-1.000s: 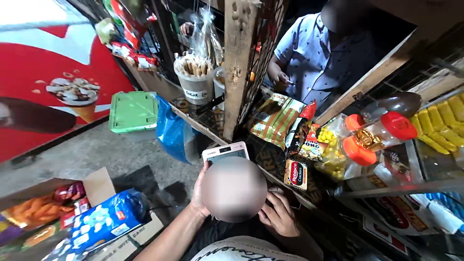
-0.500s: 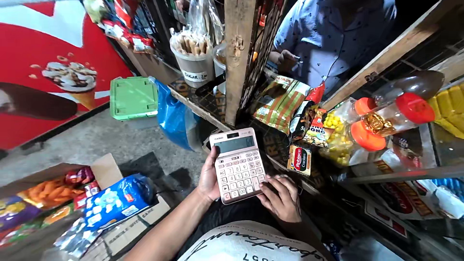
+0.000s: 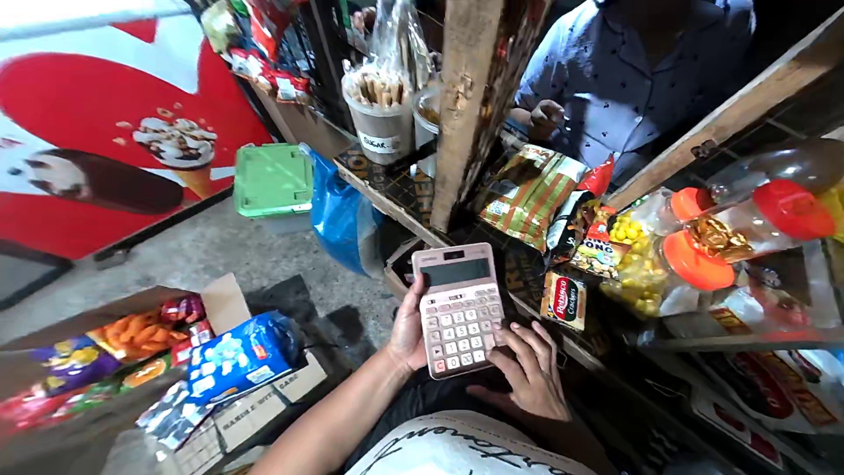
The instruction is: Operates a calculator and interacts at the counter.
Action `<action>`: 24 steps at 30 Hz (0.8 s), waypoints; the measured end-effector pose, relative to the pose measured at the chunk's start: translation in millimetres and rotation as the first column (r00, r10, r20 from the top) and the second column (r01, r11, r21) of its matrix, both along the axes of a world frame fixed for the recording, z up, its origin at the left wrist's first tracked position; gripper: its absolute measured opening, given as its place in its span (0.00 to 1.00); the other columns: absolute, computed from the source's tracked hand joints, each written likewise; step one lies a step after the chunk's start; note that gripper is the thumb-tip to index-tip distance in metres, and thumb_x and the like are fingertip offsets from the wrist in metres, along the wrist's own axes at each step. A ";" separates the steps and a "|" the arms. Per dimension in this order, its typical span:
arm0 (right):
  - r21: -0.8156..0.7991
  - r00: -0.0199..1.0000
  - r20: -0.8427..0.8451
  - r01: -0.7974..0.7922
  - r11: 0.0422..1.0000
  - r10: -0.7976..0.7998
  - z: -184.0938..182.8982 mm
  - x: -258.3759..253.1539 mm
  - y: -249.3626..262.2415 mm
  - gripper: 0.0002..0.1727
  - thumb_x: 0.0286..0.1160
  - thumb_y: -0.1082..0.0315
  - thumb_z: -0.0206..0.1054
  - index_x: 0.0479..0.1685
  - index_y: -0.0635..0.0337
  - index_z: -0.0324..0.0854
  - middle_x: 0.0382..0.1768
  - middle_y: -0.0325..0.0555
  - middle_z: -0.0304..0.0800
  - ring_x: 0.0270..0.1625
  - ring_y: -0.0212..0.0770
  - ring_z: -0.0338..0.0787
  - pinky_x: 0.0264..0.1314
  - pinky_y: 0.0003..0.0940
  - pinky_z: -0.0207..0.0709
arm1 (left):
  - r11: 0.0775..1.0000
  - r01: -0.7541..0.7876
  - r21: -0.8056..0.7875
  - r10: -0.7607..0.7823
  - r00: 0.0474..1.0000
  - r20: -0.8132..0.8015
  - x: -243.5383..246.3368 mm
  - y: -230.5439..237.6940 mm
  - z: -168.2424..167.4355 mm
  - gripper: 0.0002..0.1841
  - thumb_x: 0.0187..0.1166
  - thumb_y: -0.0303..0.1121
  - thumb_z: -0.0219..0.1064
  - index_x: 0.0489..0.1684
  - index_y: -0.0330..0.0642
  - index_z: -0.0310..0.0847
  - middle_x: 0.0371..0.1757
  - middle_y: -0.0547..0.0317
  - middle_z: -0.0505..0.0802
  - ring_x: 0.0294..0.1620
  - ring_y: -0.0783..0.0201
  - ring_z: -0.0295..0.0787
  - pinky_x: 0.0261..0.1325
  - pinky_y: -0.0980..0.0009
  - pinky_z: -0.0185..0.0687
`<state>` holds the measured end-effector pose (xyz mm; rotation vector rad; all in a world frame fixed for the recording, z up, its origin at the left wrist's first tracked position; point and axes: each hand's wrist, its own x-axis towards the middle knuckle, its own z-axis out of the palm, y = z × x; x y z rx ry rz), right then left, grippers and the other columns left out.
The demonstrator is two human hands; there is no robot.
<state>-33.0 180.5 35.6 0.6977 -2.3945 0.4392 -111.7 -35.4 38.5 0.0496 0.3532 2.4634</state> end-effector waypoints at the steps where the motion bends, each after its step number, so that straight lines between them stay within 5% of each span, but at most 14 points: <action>1: 0.005 0.999 0.045 0.006 1.000 -0.007 4.5 -2.6 -3.6 0.33 0.71 0.25 0.60 0.57 0.42 0.80 0.75 0.40 0.79 0.84 0.45 0.69 0.92 0.49 0.48 | 1.000 0.003 -0.008 -0.003 1.000 -0.018 -0.3 -1.1 1.5 0.37 0.84 0.68 0.45 0.62 0.45 0.86 0.59 0.44 0.94 0.62 0.51 0.93 0.66 0.50 0.87; 4: 0.029 0.992 0.123 0.023 0.999 -0.027 16.0 -10.5 -13.4 0.43 0.70 0.18 0.47 0.70 0.40 0.78 0.82 0.45 0.73 0.88 0.49 0.65 0.93 0.53 0.44 | 1.000 0.015 -0.010 -0.015 1.000 -0.020 1.0 1.1 -0.5 0.38 0.86 0.67 0.40 0.64 0.45 0.84 0.60 0.44 0.93 0.63 0.50 0.92 0.67 0.49 0.86; 7: 0.024 0.994 0.105 -0.001 1.000 -0.002 20.9 -17.6 -21.9 0.44 0.74 0.19 0.41 0.74 0.39 0.75 0.83 0.48 0.72 0.88 0.51 0.65 0.93 0.56 0.42 | 0.999 0.027 0.034 -0.027 1.000 -0.007 1.5 3.8 -1.8 0.36 0.85 0.66 0.45 0.63 0.43 0.84 0.60 0.44 0.93 0.63 0.51 0.91 0.67 0.50 0.86; 19: -0.034 0.998 -0.047 0.041 0.999 -0.042 15.2 -18.5 -29.3 0.40 0.77 0.22 0.43 0.70 0.43 0.72 0.79 0.46 0.74 0.88 0.47 0.65 0.94 0.52 0.40 | 0.999 0.033 0.036 -0.035 0.999 0.042 3.0 5.4 -2.2 0.34 0.85 0.65 0.47 0.62 0.44 0.85 0.58 0.44 0.93 0.61 0.52 0.92 0.66 0.52 0.87; 24: 0.074 0.990 0.074 0.118 0.990 -0.123 14.8 -13.9 -27.4 0.38 0.80 0.24 0.38 0.67 0.35 0.82 0.81 0.46 0.78 0.87 0.57 0.68 0.90 0.64 0.43 | 1.000 0.012 0.022 -0.013 0.999 0.050 1.1 5.6 -3.2 0.35 0.85 0.65 0.45 0.62 0.44 0.85 0.58 0.44 0.93 0.61 0.52 0.92 0.65 0.51 0.87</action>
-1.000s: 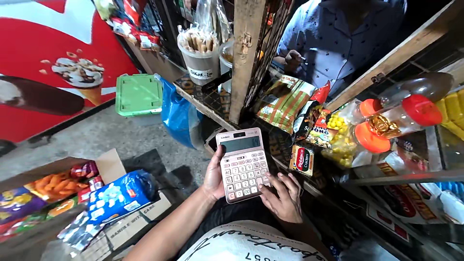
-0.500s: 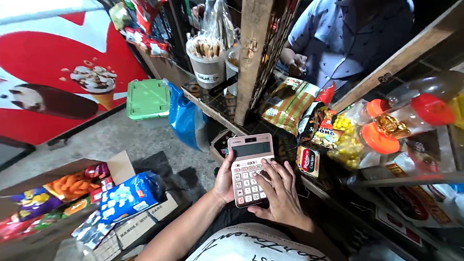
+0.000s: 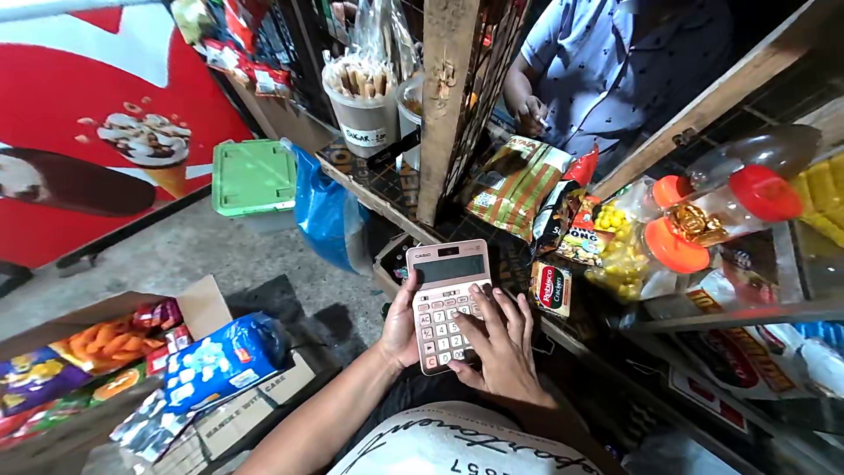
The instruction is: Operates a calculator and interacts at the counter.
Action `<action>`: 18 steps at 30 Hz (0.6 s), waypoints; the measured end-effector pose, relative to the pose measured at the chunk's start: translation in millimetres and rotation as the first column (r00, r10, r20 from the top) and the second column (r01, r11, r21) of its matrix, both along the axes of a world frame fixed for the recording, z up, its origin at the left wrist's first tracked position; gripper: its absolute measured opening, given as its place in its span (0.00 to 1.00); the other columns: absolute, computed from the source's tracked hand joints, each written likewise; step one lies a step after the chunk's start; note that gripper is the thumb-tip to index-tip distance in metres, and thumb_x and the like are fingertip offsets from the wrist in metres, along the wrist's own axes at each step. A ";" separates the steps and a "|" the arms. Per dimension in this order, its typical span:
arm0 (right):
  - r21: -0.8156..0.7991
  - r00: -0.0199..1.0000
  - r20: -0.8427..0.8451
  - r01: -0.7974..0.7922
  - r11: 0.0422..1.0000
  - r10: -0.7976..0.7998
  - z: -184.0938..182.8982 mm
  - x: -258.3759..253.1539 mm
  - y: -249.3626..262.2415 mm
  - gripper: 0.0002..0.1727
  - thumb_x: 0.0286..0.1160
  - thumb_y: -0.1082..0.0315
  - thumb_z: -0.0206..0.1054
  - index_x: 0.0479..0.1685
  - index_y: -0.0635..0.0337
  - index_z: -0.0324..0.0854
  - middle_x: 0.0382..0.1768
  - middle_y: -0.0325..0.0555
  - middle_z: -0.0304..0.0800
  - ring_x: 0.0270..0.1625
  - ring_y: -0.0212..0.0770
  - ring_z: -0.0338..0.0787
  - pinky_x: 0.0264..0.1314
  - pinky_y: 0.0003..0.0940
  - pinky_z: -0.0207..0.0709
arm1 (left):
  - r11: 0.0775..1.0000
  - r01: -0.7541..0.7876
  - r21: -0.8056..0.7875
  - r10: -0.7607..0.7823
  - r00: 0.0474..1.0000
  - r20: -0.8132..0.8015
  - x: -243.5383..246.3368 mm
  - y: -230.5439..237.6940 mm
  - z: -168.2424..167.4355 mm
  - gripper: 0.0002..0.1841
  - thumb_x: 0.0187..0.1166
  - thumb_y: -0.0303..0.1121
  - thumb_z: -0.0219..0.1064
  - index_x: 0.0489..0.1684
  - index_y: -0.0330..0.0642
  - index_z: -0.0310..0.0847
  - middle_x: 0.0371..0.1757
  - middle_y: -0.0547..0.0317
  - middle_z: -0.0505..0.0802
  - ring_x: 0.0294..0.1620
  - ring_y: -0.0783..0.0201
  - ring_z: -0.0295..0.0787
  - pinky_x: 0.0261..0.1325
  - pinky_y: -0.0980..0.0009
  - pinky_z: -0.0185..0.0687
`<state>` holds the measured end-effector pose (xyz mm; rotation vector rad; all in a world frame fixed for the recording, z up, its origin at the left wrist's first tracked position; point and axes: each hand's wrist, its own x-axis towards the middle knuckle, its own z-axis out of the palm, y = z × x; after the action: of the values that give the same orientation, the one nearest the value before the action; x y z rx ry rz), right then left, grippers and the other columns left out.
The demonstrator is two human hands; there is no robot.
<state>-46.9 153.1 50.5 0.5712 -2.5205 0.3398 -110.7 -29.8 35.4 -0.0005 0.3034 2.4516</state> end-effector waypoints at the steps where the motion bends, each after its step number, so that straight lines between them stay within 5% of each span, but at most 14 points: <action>1: -0.012 1.000 -0.013 0.000 1.000 0.000 2.3 2.7 3.8 0.38 0.81 0.24 0.37 0.69 0.34 0.81 0.81 0.44 0.77 0.88 0.55 0.66 0.91 0.62 0.41 | 1.000 -0.002 0.002 0.002 1.000 -0.006 -0.8 -0.1 -0.4 0.34 0.85 0.65 0.47 0.62 0.45 0.85 0.59 0.44 0.93 0.62 0.52 0.92 0.66 0.50 0.87; 7: -0.038 0.994 -0.109 -0.016 0.999 0.012 -5.5 20.0 28.8 0.34 0.85 0.28 0.36 0.65 0.36 0.80 0.79 0.39 0.75 0.90 0.44 0.61 0.94 0.50 0.37 | 0.998 -0.010 0.057 0.012 0.999 -0.036 -5.1 -2.0 -0.3 0.35 0.85 0.66 0.46 0.65 0.45 0.84 0.62 0.42 0.92 0.65 0.49 0.90 0.69 0.48 0.85; 10: -0.035 0.991 -0.122 -0.067 0.997 0.063 -15.1 22.2 34.6 0.32 0.87 0.32 0.40 0.50 0.40 0.86 0.74 0.38 0.82 0.87 0.45 0.66 0.93 0.49 0.42 | 0.996 -0.005 0.090 0.011 0.997 -0.071 -7.2 -0.4 0.4 0.38 0.84 0.68 0.44 0.66 0.44 0.85 0.63 0.42 0.92 0.66 0.48 0.90 0.69 0.47 0.85; 12: -0.040 0.973 -0.190 -0.139 0.990 0.129 -15.0 24.2 37.3 0.28 0.89 0.35 0.45 0.34 0.45 0.79 0.71 0.36 0.84 0.85 0.42 0.70 0.93 0.45 0.48 | 0.993 -0.015 0.115 0.023 0.998 -0.064 -7.3 1.2 1.0 0.38 0.84 0.68 0.46 0.68 0.44 0.84 0.64 0.42 0.91 0.67 0.48 0.90 0.69 0.47 0.85; 18: -0.089 0.953 -0.272 -0.163 0.983 0.134 -18.2 28.6 38.2 0.27 0.91 0.39 0.45 0.36 0.47 0.79 0.68 0.38 0.84 0.82 0.40 0.73 0.87 0.37 0.60 | 0.994 -0.021 0.108 0.027 0.998 -0.060 -10.0 0.0 4.1 0.40 0.84 0.69 0.41 0.69 0.44 0.83 0.64 0.40 0.91 0.67 0.47 0.90 0.68 0.46 0.85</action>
<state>-18.3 191.3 32.3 0.7147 -2.1934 0.4255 -120.7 -29.8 39.5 0.1183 0.1995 2.4923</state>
